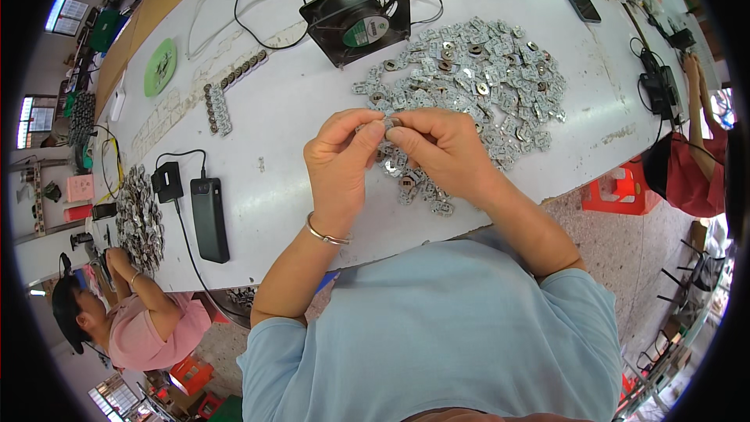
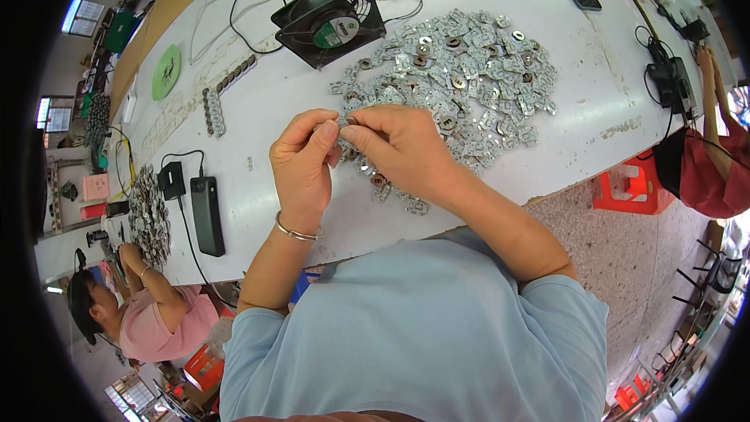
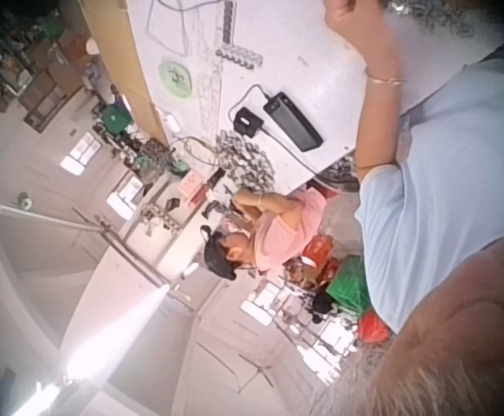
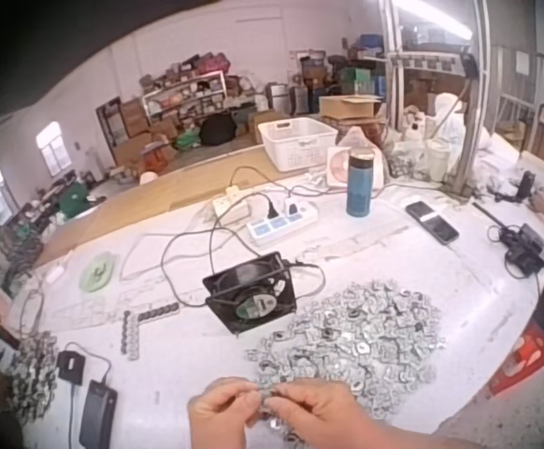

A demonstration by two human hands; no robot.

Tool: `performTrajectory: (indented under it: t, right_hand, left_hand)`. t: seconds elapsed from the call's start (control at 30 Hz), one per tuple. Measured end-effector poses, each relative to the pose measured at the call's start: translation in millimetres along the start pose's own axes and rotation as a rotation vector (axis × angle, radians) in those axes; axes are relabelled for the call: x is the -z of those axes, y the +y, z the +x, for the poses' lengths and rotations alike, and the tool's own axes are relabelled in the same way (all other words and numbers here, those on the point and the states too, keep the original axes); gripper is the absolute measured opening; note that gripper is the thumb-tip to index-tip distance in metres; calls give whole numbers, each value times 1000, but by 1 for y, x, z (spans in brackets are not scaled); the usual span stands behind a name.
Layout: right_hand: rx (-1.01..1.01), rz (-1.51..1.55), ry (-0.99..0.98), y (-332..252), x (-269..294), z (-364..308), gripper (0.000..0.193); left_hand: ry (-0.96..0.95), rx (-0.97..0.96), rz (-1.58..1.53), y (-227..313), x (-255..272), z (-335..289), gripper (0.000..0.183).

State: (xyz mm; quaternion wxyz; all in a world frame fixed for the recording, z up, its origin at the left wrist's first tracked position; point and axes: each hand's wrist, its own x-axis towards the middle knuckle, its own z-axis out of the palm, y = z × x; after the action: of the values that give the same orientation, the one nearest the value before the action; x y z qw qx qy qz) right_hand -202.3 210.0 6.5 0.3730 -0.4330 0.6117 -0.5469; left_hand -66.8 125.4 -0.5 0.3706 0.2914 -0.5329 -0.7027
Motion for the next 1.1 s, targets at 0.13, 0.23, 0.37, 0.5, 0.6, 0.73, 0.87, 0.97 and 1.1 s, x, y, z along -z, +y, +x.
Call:
performTrajectory:
  t: [0.13,0.23,0.37,0.5,0.6,0.73,0.87,0.97,1.1]
  right_hand:
    - [-153,75,-24,-13,5,5,17]
    - [-114,17,-14,-17,15,14,17]
    - [-22,-100,-47,-19,21,19,18]
    - [11,-128,-74,-23,19,23,18]
    - [19,-102,-120,-24,18,28,18]
    - [-147,110,-210,-26,17,33,18]
    - [-170,136,-215,-21,15,35,18]
    - [-193,139,-219,-16,15,37,18]
    - [-213,158,-242,-13,20,40,18]
  left_hand:
    - [10,-14,39,1,-6,0,17]
    - [-104,-40,211,13,-1,9,19]
    - [-270,102,416,37,9,17,21]
    - [-432,172,582,43,18,29,20]
    - [-505,182,539,44,29,34,24]
    - [-548,162,386,37,37,35,24]
    - [-530,194,360,33,41,38,25]
    - [-560,203,335,33,41,39,25]
    - [-556,219,326,30,39,43,25]
